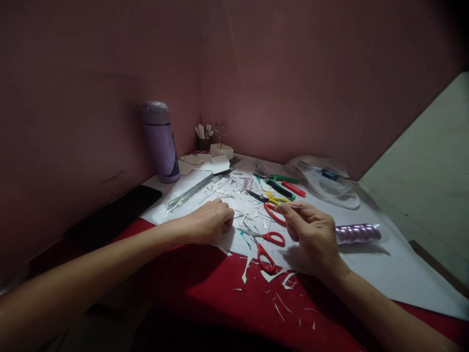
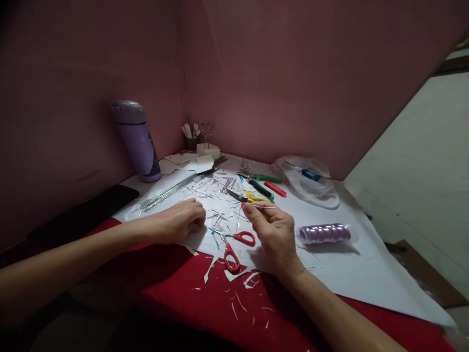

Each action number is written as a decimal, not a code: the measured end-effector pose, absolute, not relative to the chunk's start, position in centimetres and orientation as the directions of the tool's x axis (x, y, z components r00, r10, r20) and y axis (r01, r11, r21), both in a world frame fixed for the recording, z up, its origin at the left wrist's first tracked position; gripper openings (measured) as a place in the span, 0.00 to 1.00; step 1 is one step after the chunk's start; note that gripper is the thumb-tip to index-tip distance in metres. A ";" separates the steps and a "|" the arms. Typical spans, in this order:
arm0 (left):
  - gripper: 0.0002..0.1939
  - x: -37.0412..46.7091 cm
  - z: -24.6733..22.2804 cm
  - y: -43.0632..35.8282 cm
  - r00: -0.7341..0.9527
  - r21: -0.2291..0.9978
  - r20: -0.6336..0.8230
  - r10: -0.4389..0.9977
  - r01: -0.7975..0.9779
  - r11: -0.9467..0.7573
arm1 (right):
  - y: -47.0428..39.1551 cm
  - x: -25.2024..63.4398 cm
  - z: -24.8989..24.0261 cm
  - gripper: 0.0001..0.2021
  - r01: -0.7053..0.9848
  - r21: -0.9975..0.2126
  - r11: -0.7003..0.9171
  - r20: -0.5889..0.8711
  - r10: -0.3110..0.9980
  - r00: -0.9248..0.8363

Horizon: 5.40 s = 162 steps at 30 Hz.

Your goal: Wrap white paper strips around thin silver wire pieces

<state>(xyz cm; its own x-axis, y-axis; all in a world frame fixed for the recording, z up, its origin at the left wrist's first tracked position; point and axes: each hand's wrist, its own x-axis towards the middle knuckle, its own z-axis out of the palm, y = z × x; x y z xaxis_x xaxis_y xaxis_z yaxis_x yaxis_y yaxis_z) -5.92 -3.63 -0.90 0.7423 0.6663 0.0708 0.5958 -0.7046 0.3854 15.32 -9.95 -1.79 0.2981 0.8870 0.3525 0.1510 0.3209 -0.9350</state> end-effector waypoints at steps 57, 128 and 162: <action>0.04 1.6 0.8 -5.7 0.476 0.996 0.043 0.878 -0.088 -0.001 | -9.6 15.1 -2.1 0.09 0.110 -0.931 0.348 0.364 0.900 0.239; 0.03 1.5 0.1 -6.7 0.407 0.992 0.033 0.913 -0.126 0.020 | -9.8 14.5 -2.6 0.11 0.108 -0.945 0.308 0.325 0.920 0.221; 0.02 1.2 0.5 -7.0 0.346 0.991 0.085 0.934 -0.130 -0.042 | -9.6 14.2 -2.7 0.11 -0.091 -0.962 0.259 0.244 0.959 0.147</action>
